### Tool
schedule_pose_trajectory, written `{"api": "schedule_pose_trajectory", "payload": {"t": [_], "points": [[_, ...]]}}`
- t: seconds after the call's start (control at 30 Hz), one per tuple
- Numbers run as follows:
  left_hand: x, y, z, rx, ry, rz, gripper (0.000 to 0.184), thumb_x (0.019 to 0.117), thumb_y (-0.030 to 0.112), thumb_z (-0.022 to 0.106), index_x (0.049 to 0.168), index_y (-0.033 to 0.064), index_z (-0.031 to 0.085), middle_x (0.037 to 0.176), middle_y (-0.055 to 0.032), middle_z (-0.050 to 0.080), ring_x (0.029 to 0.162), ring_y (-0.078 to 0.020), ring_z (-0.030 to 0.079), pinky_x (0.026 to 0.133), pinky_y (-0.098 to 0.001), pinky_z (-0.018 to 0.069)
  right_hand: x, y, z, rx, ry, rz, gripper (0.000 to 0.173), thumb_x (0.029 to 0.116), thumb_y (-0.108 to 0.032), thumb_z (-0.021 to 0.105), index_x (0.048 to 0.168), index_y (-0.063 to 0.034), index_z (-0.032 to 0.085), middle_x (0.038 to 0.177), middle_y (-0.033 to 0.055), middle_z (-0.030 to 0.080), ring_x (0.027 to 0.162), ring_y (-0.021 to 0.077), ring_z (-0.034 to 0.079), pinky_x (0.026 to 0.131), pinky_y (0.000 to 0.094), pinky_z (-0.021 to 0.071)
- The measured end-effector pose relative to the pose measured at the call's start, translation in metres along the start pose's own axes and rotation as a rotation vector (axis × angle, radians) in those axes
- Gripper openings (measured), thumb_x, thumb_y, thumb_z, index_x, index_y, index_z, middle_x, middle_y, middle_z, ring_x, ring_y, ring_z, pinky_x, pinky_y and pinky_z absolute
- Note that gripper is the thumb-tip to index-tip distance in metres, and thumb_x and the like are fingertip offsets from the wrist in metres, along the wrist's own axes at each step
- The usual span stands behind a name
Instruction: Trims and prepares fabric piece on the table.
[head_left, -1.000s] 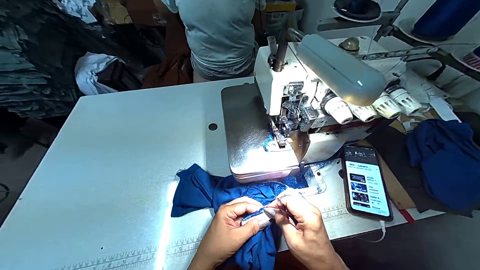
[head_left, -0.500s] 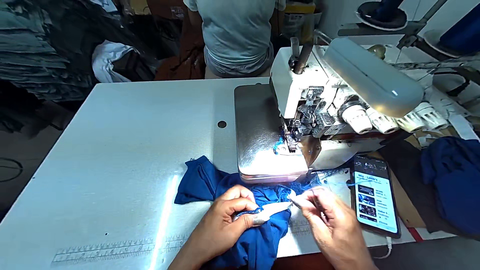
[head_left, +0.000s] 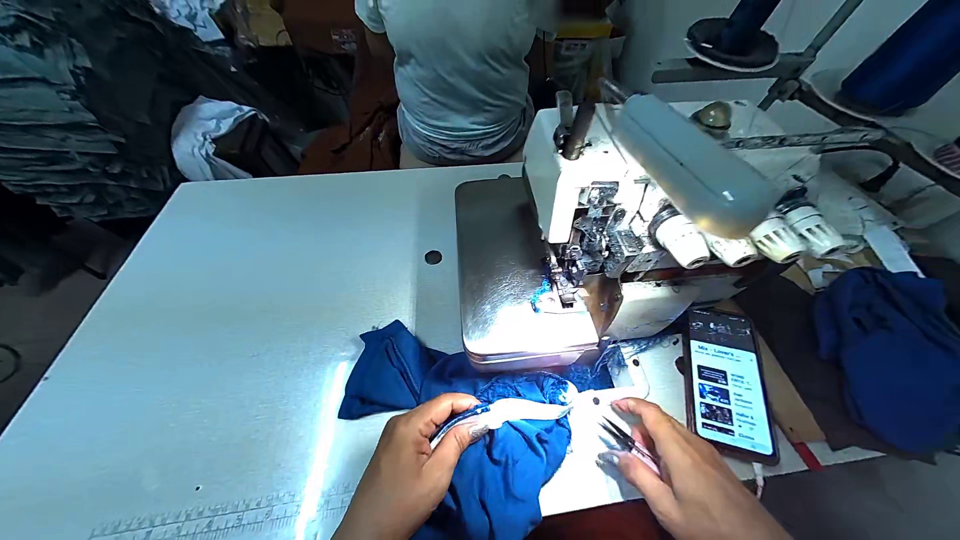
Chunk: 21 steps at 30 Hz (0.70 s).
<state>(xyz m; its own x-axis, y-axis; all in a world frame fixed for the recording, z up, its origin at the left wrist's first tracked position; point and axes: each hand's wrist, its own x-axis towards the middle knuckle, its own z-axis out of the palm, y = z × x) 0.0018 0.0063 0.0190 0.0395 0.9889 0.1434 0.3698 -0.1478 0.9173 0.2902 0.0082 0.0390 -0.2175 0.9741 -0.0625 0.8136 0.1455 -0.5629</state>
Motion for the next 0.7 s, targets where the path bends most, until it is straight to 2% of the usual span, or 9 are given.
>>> {"api": "schedule_pose_trajectory", "payload": {"t": [0.07, 0.13, 0.2, 0.27, 0.33, 0.43, 0.57, 0.63, 0.7], "points": [[-0.002, 0.005, 0.002, 0.005, 0.027, 0.026, 0.023, 0.0939, 0.022, 0.068, 0.114, 0.0098, 0.069, 0.087, 0.0076, 0.072, 0.077, 0.0016, 0.067, 0.07, -0.0144, 0.0564, 0.002, -0.004, 0.0, -0.062, 0.027, 0.018, 0.058, 0.0911, -0.027, 0.065, 0.141, 0.002, 0.056, 0.11, 0.0211, 0.068, 0.081, 0.036, 0.07, 0.068, 0.055, 0.0576], [-0.002, 0.008, 0.004, 0.048, 0.04, 0.09, 0.033, 0.0913, 0.026, 0.071, 0.12, 0.0096, 0.067, 0.082, 0.0086, 0.068, 0.07, 0.0036, 0.062, 0.065, -0.0127, 0.0528, 0.004, -0.008, -0.002, -0.074, 0.03, -0.002, 0.065, 0.0915, -0.035, 0.067, 0.145, 0.0004, 0.054, 0.112, 0.0195, 0.068, 0.083, 0.0333, 0.069, 0.069, 0.0528, 0.0579], [-0.001, 0.016, 0.01, 0.072, -0.006, 0.189, 0.042, 0.09, 0.034, 0.076, 0.125, 0.0108, 0.068, 0.09, 0.005, 0.071, 0.076, 0.0038, 0.062, 0.07, -0.0136, 0.0533, 0.008, -0.014, -0.006, -0.051, 0.04, -0.041, 0.063, 0.0897, -0.03, 0.068, 0.144, 0.0002, 0.055, 0.11, 0.0182, 0.068, 0.08, 0.0307, 0.069, 0.067, 0.0506, 0.0578], [0.002, 0.022, 0.023, 0.11, -0.105, 0.284, 0.042, 0.091, 0.04, 0.075, 0.124, 0.0143, 0.072, 0.1, 0.0018, 0.075, 0.082, 0.0005, 0.065, 0.074, -0.0188, 0.0559, 0.01, -0.02, -0.007, -0.033, 0.05, -0.083, 0.059, 0.09, -0.028, 0.065, 0.142, -0.0012, 0.056, 0.109, 0.0151, 0.069, 0.081, 0.0263, 0.069, 0.069, 0.0466, 0.0586], [0.008, 0.016, 0.039, 0.248, -0.182, 0.342, 0.039, 0.0947, 0.043, 0.067, 0.126, 0.0204, 0.073, 0.106, 0.003, 0.076, 0.086, -0.0061, 0.071, 0.075, -0.0287, 0.0598, 0.011, -0.025, -0.008, -0.038, 0.043, -0.084, 0.053, 0.0919, -0.026, 0.06, 0.139, -0.0023, 0.058, 0.109, 0.0133, 0.068, 0.08, 0.0239, 0.068, 0.068, 0.0442, 0.058], [0.016, -0.001, 0.052, 0.472, -0.141, 0.327, 0.033, 0.0947, 0.035, 0.06, 0.119, 0.0224, 0.077, 0.092, -0.0018, 0.076, 0.079, -0.0203, 0.074, 0.066, -0.0452, 0.0604, 0.009, -0.02, -0.011, -0.153, 0.208, -0.006, 0.039, 0.0922, -0.016, 0.059, 0.128, -0.0044, 0.067, 0.104, 0.0145, 0.069, 0.078, 0.0288, 0.069, 0.065, 0.0491, 0.0582], [0.015, -0.022, 0.031, 0.536, -0.007, 0.288, 0.034, 0.0965, 0.041, 0.056, 0.118, 0.0262, 0.078, 0.099, 0.0038, 0.078, 0.085, -0.0139, 0.075, 0.069, -0.041, 0.0612, 0.003, 0.003, 0.001, -0.226, 0.302, 0.034, 0.031, 0.092, -0.015, 0.063, 0.12, -0.0041, 0.072, 0.1, 0.0168, 0.069, 0.076, 0.0315, 0.071, 0.061, 0.0503, 0.0586], [0.014, -0.028, 0.019, 0.544, 0.027, 0.31, 0.034, 0.0952, 0.042, 0.058, 0.117, 0.0243, 0.078, 0.093, 0.0005, 0.077, 0.078, -0.0161, 0.074, 0.064, -0.0406, 0.0598, -0.001, 0.013, 0.018, -0.204, 0.316, -0.035, 0.033, 0.0917, -0.017, 0.064, 0.121, -0.0046, 0.073, 0.099, 0.0162, 0.069, 0.079, 0.0306, 0.071, 0.063, 0.0457, 0.0602], [0.012, -0.023, 0.008, 0.533, -0.026, 0.287, 0.033, 0.0951, 0.035, 0.064, 0.12, 0.0186, 0.077, 0.096, -0.0071, 0.077, 0.078, -0.0238, 0.074, 0.065, -0.0458, 0.0594, -0.002, 0.018, 0.031, -0.23, 0.385, -0.096, 0.034, 0.0911, -0.019, 0.064, 0.122, -0.0061, 0.074, 0.099, 0.0143, 0.068, 0.084, 0.0304, 0.07, 0.067, 0.0422, 0.0602]]}}
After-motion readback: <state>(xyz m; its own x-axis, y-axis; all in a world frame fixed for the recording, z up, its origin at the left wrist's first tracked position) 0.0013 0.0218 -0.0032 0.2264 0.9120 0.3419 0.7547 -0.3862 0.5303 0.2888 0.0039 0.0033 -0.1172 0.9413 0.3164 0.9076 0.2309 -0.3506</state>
